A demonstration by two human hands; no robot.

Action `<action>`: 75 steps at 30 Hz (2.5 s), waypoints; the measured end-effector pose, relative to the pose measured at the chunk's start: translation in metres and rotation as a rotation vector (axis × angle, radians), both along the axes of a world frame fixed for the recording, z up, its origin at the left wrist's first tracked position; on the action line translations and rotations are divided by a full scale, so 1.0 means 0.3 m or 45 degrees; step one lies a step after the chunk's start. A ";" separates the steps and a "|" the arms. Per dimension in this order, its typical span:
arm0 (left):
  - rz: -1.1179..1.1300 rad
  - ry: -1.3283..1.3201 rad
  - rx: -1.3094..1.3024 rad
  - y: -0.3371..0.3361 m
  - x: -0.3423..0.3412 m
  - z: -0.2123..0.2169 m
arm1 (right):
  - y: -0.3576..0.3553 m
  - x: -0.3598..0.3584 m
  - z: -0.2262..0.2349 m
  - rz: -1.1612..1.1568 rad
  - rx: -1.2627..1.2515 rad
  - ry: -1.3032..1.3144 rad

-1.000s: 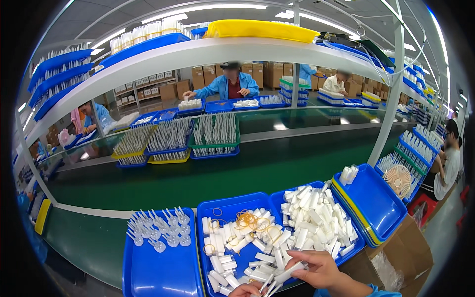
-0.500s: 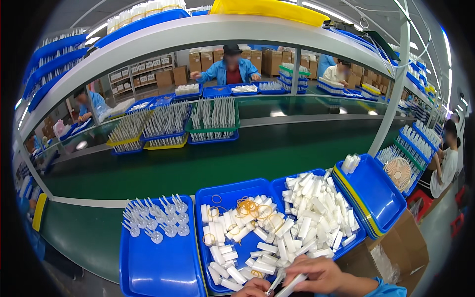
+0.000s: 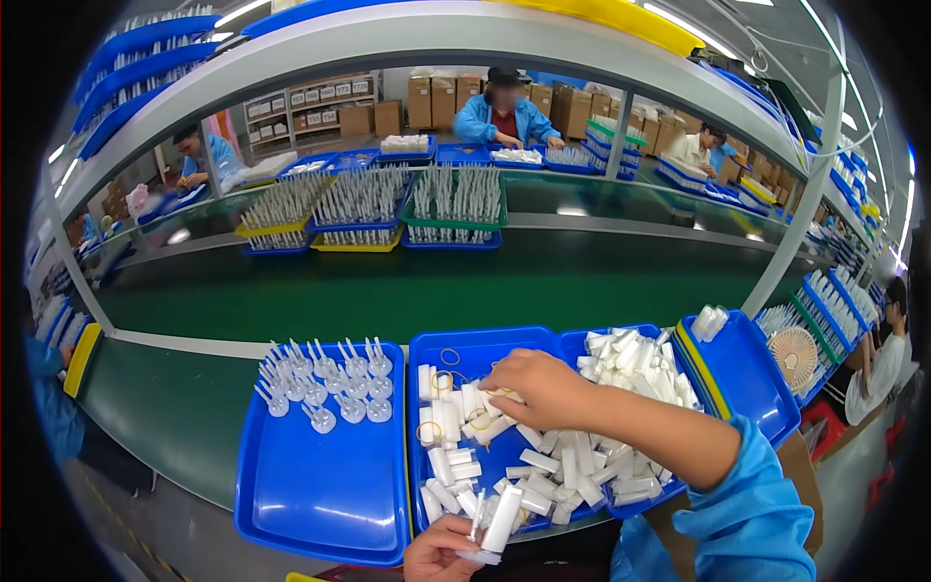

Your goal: Assembling small plastic tube components and placing them into organized trays on a factory production line.

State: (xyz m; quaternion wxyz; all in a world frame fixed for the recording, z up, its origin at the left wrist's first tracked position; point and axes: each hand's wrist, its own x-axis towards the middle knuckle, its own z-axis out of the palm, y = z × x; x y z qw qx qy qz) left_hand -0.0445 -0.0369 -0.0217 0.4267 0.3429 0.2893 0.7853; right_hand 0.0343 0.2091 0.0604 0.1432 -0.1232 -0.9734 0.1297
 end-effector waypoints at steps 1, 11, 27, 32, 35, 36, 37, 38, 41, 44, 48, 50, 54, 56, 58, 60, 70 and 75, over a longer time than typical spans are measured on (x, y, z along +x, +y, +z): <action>0.036 -0.007 -0.010 -0.004 -0.004 -0.001 | 0.024 -0.053 -0.014 -0.030 -0.012 -0.105; 0.170 -0.009 -0.017 -0.026 -0.052 0.028 | 0.093 -0.259 -0.100 0.224 0.380 -0.735; 0.066 -0.037 -0.149 0.005 -0.043 0.033 | 0.104 -0.151 -0.096 0.518 0.563 -0.284; 0.370 0.708 -0.125 0.012 -0.062 0.051 | -0.020 -0.048 -0.034 0.364 -0.256 0.167; 0.457 0.935 -0.040 0.031 -0.056 0.078 | -0.087 0.031 0.004 0.200 -0.778 0.296; 0.491 0.984 0.001 0.037 -0.051 0.081 | -0.078 0.044 -0.001 0.170 -0.995 0.279; 0.488 0.984 0.024 0.041 -0.046 0.078 | -0.088 0.053 0.007 0.066 -1.326 0.282; 0.478 0.990 0.056 0.048 -0.041 0.079 | -0.110 0.071 0.032 -0.050 -1.651 0.295; 0.427 0.972 0.127 0.063 -0.026 0.077 | -0.142 0.095 0.054 -0.183 -2.078 0.298; 0.424 0.970 0.148 0.070 -0.014 0.079 | -0.147 0.098 0.025 -0.154 -2.187 0.269; 0.409 0.959 0.136 0.070 -0.015 0.080 | -0.161 0.093 0.031 -0.098 -2.236 0.238; 0.409 0.966 0.122 0.069 -0.017 0.078 | -0.160 0.098 0.029 -0.096 -2.267 0.207; 0.351 0.933 0.133 0.072 -0.022 0.071 | -0.166 0.111 0.035 -0.076 -1.752 0.139; 0.350 0.947 0.104 0.075 -0.026 0.067 | -0.165 0.124 0.057 0.022 -0.863 0.006; 0.297 0.953 0.114 0.070 -0.030 0.059 | -0.177 0.140 0.079 0.143 -0.596 0.001; 0.192 0.949 0.161 0.054 -0.036 0.045 | -0.190 0.161 0.101 0.137 -0.641 -0.126; 0.188 1.066 0.439 0.028 -0.042 0.063 | -0.237 0.175 0.066 0.293 -0.835 -0.221; 0.281 0.943 0.172 -0.008 -0.028 -0.007 | -0.314 0.152 0.026 0.430 -0.954 -0.152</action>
